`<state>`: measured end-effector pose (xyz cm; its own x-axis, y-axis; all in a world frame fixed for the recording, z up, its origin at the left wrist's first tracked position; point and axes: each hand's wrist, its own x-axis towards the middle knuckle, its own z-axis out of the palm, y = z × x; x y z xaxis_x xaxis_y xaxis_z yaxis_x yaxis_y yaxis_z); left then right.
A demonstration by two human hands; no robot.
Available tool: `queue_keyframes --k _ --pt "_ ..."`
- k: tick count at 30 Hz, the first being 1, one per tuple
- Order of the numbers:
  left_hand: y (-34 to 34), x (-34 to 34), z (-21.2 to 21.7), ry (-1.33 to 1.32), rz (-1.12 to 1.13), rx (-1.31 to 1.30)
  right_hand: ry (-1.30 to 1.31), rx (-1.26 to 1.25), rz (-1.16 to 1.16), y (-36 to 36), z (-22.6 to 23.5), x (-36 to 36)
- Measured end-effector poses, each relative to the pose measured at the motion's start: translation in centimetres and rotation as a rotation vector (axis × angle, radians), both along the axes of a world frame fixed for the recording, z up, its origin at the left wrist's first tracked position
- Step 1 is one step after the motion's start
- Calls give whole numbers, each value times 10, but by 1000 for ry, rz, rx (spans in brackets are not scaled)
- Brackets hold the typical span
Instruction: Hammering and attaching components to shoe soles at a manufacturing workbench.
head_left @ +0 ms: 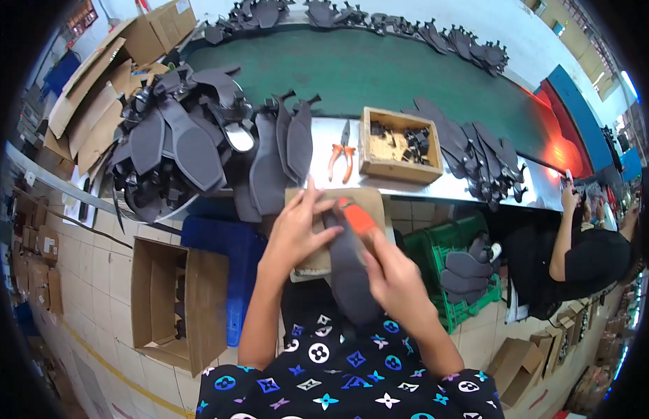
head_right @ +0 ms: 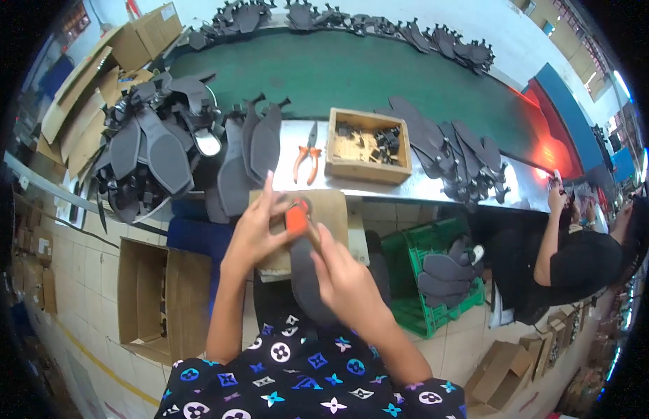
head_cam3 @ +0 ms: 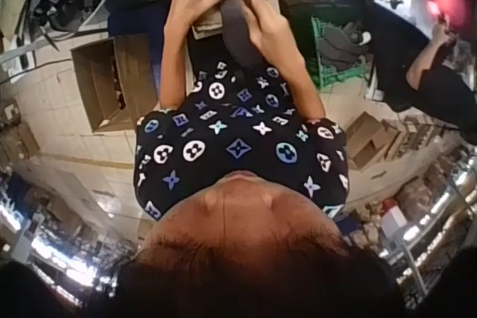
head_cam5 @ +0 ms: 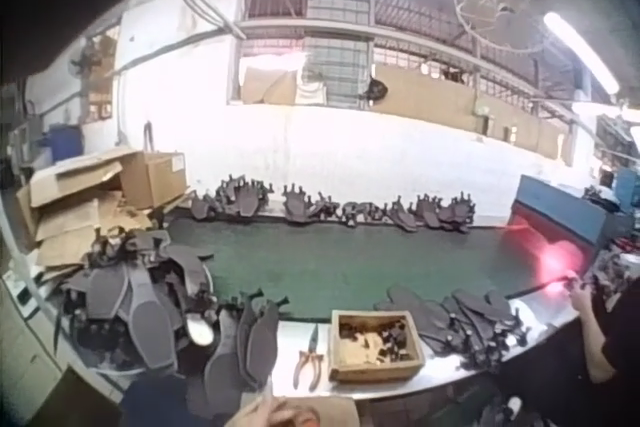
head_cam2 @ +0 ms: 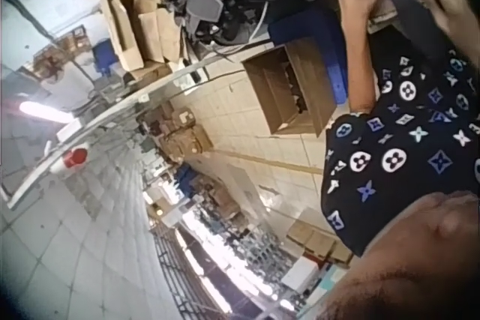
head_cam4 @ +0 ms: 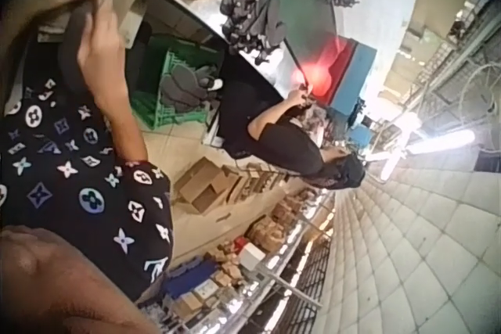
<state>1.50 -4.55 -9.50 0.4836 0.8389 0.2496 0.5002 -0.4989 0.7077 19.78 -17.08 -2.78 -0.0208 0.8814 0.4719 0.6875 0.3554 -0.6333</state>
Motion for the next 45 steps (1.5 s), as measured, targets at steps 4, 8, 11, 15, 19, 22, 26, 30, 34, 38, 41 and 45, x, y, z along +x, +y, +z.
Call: queue_keyframes --k 4,8,11,15,19,22,26,30,34,38,41,45 --pt "2 0 -3 -45 -11 -75 -48 -99 -3 -4 30 10" --pt "0 1 5 -1 -33 -67 94 -182 7 -11 41 -3" --pt "3 -7 -6 158 -53 153 42 -100 64 7 3 -1" --pt "3 0 -9 13 -38 201 92 -42 -55 -2 24 23" --pt "-62 -7 47 -282 -338 -185 0 -2 23 21 17 29" --pt "-103 -7 86 -427 -470 -467 -373 -140 148 32 -9 34" --pt "-120 -4 103 -467 -456 -702 -614 2 311 39 -10 32" --pt "-130 -1 95 -507 -446 -807 613 -358 749 18 3 34" --pt "-132 7 102 -592 -488 -1085 1091 -656 762 -16 3 24" --pt "-130 14 99 -613 -584 -1289 1232 -690 678 -26 0 16" --pt "-132 14 96 -698 -590 -1364 1300 -600 759 -19 2 7" --pt "-141 12 93 -764 -574 -1369 1323 -524 690 -25 4 -2"
